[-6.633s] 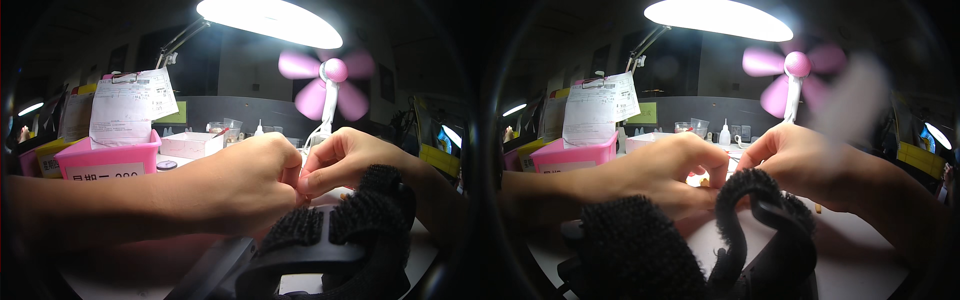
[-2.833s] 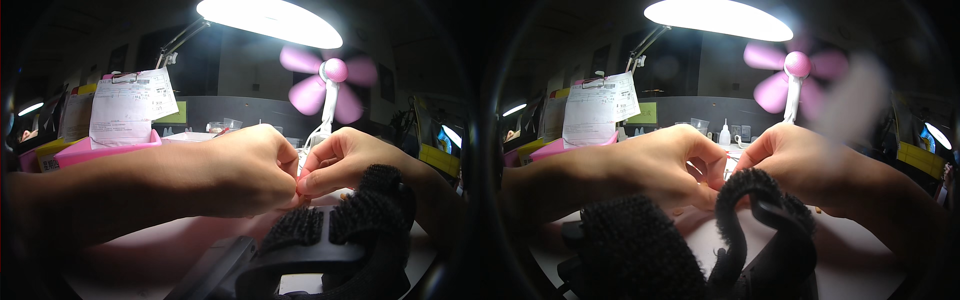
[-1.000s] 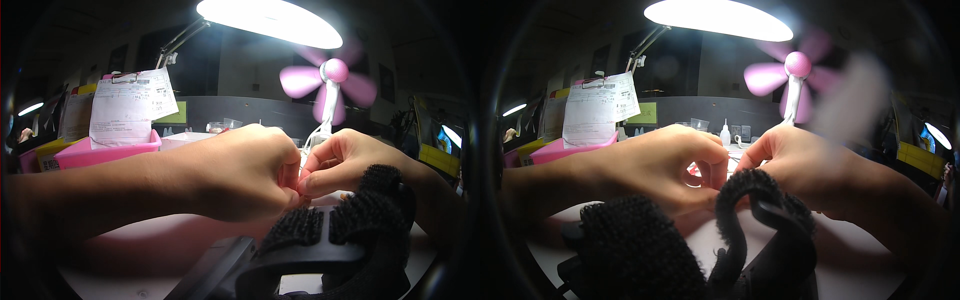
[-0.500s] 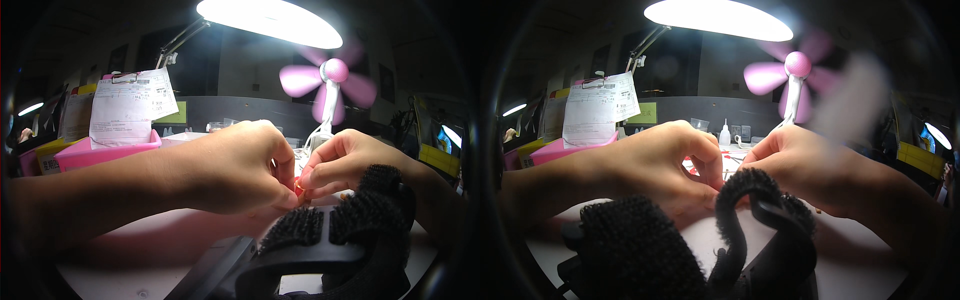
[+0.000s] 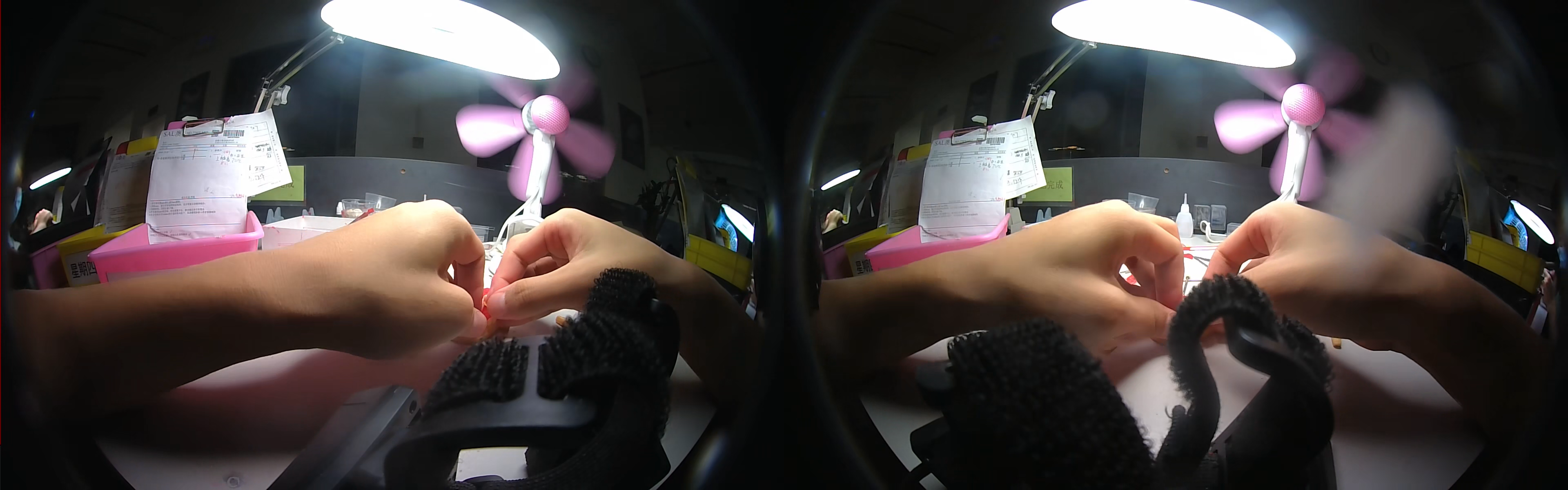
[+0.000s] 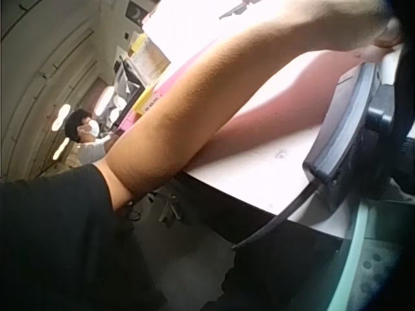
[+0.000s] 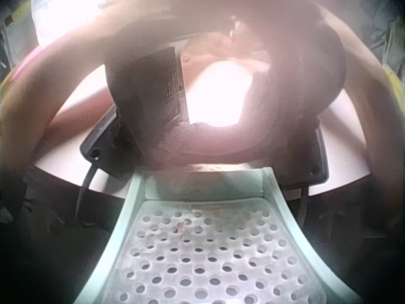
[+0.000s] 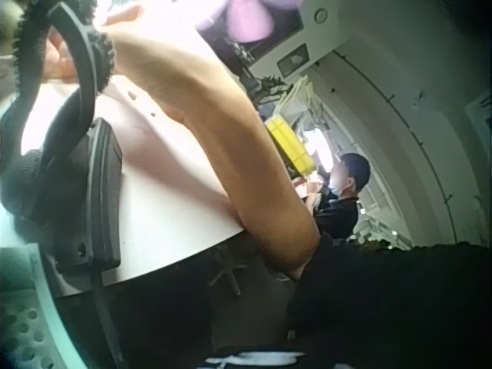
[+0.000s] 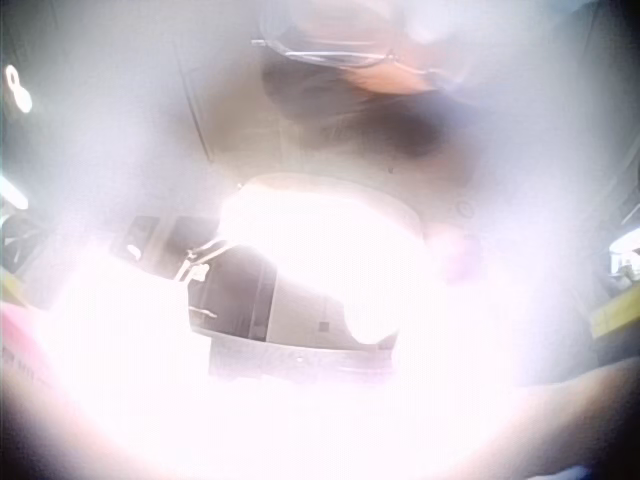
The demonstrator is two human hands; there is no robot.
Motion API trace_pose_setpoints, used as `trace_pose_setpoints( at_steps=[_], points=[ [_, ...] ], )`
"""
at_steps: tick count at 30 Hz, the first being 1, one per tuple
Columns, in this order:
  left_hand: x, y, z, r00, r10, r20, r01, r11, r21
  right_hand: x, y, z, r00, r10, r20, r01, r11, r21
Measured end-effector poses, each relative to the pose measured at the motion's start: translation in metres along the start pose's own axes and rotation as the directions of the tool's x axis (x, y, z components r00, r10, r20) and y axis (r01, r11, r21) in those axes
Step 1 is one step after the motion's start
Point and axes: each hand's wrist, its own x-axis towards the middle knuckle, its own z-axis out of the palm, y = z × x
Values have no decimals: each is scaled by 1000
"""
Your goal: Polishing or grinding a dental prosthetic or tooth mold using a handheld rotary tool.
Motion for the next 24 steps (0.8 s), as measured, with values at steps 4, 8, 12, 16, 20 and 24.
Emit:
trace_pose_setpoints(
  at_steps=[4, 8, 12, 16, 20, 24],
  points=[
    [0, 1, -3, 986, -149, 71, 156, 981, -118, 0, -7, 4, 997, 80, -10, -80, 994, -75],
    [3, -6, 1, 992, 127, 12, -127, 990, 68, -4, -15, 9, 991, 113, -76, -125, 975, -186],
    [0, -5, 4, 995, 95, -22, -94, 995, 41, -3, -11, 9, 994, 97, -51, -103, 985, -140],
    [2, -7, 1, 997, -72, 26, 74, 992, -99, -1, -9, 9, 994, 95, -46, -100, 985, -140],
    [8, -13, -3, 994, 102, 46, -103, 995, 4, -4, -10, 9, 995, 82, -57, -90, 985, -148],
    [1, -12, -4, 988, 154, 4, -154, 984, 92, -3, -11, 11, 997, 74, -37, -79, 984, -161]
  ],
)
